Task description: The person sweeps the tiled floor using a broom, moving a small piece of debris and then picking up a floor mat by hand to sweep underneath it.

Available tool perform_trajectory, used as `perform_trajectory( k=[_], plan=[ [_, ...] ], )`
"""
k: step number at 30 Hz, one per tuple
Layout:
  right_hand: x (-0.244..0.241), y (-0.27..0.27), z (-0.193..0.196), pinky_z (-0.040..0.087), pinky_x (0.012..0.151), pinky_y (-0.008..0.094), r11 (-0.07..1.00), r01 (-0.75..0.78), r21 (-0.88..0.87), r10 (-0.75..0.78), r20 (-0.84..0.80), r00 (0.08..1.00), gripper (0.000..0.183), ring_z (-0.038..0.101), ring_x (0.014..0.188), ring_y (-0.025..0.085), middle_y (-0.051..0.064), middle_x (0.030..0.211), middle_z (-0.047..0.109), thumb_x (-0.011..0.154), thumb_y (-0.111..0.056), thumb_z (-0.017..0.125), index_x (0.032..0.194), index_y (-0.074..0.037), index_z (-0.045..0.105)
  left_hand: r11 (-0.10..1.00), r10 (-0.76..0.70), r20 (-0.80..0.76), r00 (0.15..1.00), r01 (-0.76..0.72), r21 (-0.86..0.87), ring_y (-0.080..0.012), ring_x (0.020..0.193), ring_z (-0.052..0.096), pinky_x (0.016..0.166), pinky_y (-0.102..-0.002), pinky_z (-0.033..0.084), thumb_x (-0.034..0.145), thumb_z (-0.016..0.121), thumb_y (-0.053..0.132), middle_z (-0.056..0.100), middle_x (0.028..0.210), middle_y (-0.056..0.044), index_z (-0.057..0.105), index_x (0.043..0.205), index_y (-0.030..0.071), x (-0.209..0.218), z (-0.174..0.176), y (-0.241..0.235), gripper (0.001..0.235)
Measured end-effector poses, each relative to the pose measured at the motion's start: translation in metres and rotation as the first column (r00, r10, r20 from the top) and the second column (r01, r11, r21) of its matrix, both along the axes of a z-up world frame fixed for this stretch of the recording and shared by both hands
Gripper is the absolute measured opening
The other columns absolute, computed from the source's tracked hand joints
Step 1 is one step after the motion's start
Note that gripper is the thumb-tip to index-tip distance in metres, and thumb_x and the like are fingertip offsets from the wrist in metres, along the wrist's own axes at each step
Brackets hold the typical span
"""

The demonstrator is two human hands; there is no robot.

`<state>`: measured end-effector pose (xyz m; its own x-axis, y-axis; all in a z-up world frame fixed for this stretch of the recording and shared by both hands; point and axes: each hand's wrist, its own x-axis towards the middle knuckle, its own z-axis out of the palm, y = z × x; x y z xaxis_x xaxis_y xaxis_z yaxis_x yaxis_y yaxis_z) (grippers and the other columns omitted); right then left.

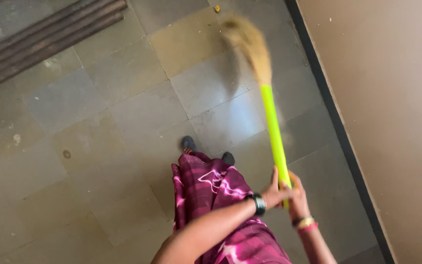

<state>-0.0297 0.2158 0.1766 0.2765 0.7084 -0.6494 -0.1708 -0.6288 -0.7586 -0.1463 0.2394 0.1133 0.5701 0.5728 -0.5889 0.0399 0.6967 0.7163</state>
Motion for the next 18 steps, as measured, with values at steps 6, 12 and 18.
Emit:
perform_trajectory(
  k=[6,12,18],
  plan=[
    [-0.039,-0.105,-0.019,0.051,0.068,0.037,0.879,0.194,-0.436,-0.192,0.049,0.98,0.042,0.061,0.084,0.023,0.011,0.102,0.064,0.1,-0.025,0.058,0.137,-0.007,0.053,0.906,0.028,0.105,0.994,0.019,-0.423,-0.0231,0.081,0.069,0.067,-0.035,0.059,0.077,0.08,0.032,0.065,0.107,-0.021,0.01,0.151,-0.003,0.006,-0.036,-0.085,0.108],
    [-0.073,-0.063,-0.09,0.053,0.092,0.037,0.474,-0.84,-0.264,0.851,0.382,0.36,0.056,0.062,0.108,0.022,0.006,0.112,0.065,0.07,-0.022,0.081,0.121,-0.014,0.061,0.889,0.23,-0.002,0.973,-0.211,-0.407,-0.025,0.086,0.07,0.073,-0.037,0.059,0.077,0.081,0.008,0.066,0.096,-0.014,0.038,0.131,-0.006,-0.04,-0.068,-0.058,0.07],
    [-0.165,0.061,-0.172,0.056,0.085,0.036,0.874,-0.477,0.088,0.478,0.016,0.878,0.02,0.069,0.098,0.02,0.007,0.104,0.074,0.096,-0.018,0.061,0.11,-0.007,0.071,0.908,0.351,-0.161,0.923,-0.377,-0.182,-0.0136,0.104,0.066,0.093,-0.028,0.053,0.081,0.076,0.013,0.069,0.111,0.0,0.025,0.152,0.005,-0.158,-0.119,0.057,0.088]
  ],
)
